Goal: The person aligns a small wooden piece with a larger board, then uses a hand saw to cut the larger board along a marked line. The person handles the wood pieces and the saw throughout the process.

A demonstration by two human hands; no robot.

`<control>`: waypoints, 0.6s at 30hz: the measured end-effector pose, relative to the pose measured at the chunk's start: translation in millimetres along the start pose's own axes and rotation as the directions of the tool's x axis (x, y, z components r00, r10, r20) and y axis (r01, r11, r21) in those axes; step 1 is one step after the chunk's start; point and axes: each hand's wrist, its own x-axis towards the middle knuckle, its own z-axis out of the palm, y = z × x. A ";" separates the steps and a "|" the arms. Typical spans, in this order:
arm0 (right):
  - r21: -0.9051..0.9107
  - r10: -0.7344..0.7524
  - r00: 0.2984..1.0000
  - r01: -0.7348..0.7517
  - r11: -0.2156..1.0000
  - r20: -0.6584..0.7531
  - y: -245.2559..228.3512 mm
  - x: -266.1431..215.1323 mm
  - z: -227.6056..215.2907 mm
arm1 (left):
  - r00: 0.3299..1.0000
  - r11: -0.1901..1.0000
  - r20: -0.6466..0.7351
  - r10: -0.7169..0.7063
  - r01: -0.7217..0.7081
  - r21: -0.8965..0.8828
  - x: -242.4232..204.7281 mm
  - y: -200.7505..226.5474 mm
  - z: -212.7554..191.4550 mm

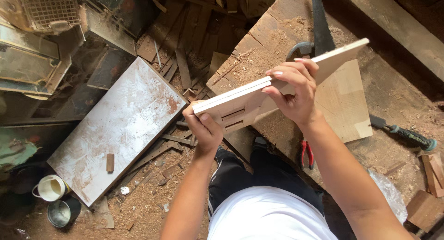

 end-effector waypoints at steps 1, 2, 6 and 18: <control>0.022 0.006 1.000 -0.006 1.000 0.016 -0.5 2.7 0.5 | 0.999 0.999 -0.010 -0.039 0.038 -0.019 -2.8 1.0 -1.0; 0.048 0.008 0.999 -0.009 0.999 0.035 -0.3 6.2 1.6 | 0.997 0.996 -0.024 -0.077 0.076 -0.036 -5.7 2.2 -1.8; 0.103 0.017 0.990 -0.032 0.994 0.142 -1.5 17.8 12.3 | 0.986 0.979 -0.120 -0.113 0.132 0.156 -17.8 9.1 -12.4; 0.169 0.008 0.859 -0.110 0.979 0.512 19.4 2.9 135.1 | 0.773 0.814 -0.386 -0.503 0.574 0.089 -66.6 -58.1 -39.3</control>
